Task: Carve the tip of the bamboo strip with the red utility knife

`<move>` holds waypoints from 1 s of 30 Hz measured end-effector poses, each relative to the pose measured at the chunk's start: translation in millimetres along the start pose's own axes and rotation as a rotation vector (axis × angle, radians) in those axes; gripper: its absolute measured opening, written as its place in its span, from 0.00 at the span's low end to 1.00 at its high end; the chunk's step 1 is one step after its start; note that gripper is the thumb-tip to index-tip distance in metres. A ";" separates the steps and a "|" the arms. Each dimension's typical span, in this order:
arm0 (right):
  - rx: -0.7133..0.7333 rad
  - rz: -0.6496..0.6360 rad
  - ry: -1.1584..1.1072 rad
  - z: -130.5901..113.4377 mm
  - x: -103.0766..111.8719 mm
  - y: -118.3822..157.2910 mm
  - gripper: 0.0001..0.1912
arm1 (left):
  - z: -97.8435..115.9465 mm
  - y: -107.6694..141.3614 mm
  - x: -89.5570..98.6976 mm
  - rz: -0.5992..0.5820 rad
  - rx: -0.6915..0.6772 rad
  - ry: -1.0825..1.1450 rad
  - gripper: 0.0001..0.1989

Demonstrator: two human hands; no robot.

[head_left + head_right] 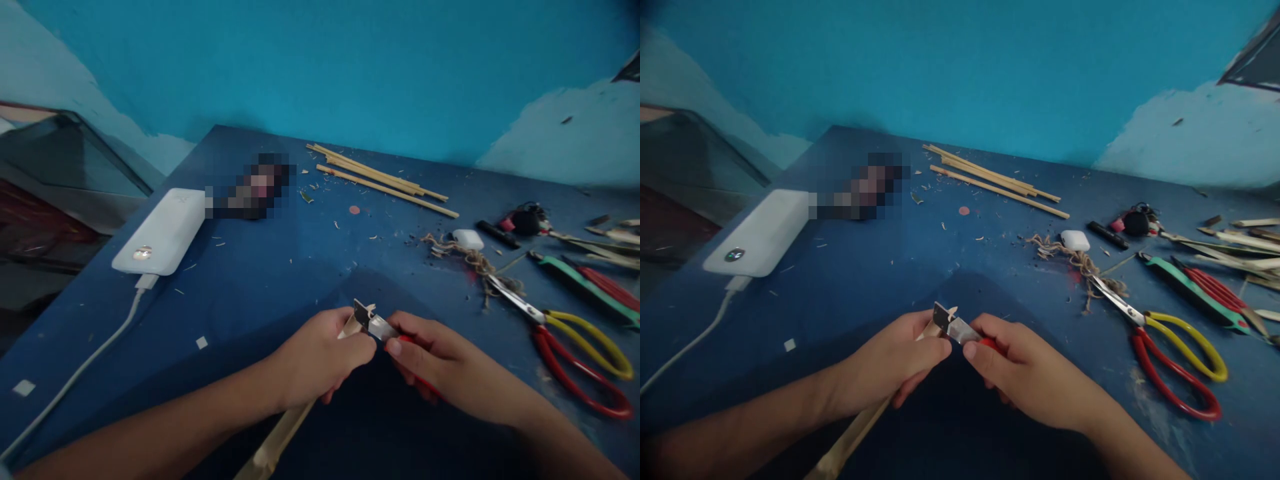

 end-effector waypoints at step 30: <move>0.005 0.037 0.063 -0.5 5.4 -5.2 0.21 | 8.2 6.8 -1.4 0.117 -0.160 -0.284 0.12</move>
Point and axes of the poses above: each hand's wrist, its own y-axis away from the middle knuckle, its own x-axis out of the back of the hand, z = x × y, the point moved 4 cm from there along -y, towards the middle knuckle, and after that the axes turned 11 degrees about -y, right-handed, at the moved point
